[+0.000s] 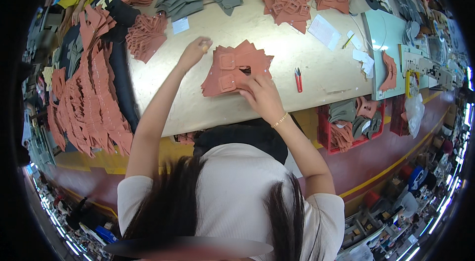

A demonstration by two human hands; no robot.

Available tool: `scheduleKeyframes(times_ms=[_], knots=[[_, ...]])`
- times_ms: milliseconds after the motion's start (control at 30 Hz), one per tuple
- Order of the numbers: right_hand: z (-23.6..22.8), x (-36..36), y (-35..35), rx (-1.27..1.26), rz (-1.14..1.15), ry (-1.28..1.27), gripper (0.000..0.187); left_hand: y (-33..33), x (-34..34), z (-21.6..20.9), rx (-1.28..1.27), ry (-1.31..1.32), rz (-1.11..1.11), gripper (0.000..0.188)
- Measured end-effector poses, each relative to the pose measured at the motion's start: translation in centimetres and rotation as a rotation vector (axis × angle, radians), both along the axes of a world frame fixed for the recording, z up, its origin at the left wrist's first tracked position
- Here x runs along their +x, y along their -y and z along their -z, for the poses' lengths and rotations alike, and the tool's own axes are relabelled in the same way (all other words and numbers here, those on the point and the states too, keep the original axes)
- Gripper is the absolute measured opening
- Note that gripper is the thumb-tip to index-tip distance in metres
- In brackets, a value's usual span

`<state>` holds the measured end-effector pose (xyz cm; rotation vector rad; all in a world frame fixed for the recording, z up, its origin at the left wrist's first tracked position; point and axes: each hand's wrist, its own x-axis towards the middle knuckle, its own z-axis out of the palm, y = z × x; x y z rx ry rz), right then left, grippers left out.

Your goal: The person walks to a workbench in a factory and sorts reddish-brown fabric pieces with buckles. They pick up stacks, separate individual pieces, and arrange them into neat piles on the table.

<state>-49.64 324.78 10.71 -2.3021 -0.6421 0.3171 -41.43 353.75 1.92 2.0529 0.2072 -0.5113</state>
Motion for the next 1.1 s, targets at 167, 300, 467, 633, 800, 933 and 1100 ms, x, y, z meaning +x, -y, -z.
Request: scheduleKeyframes(times_ms=[167,300,467,633,800,933,1100], knots=[[0.7,1.4,-3.9,-0.24,-0.137,0.227,0.062,0.3,-9.0,1.6,-0.201,-0.133,-0.29,0.07],[0.9,4.3,-3.0,-0.121,-0.245,0.068,0.055,3.2,-12.5,1.8,-0.518,-0.266,-0.464,0.079],[-1.8,10.5,1.7,0.453,-0.037,-0.713,0.043,4.6,-13.2,1.9,-0.534,-0.382,-0.462,0.079],[-5.4,13.3,6.8,0.521,0.153,-0.395,0.049,4.2,-12.7,1.6,-0.298,-0.249,-0.576,0.064],[-4.7,13.1,9.1,0.609,0.209,-0.211,0.051,5.5,-11.7,-0.8,0.113,0.211,-0.485,0.041],[-2.6,11.4,8.6,0.657,0.22,-0.086,0.053,7.7,-10.8,-2.8,0.176,0.222,-0.385,0.039],[-1.7,9.6,7.4,0.842,0.225,-0.265,0.042,8.4,-10.5,-5.3,0.007,0.119,-0.491,0.024]])
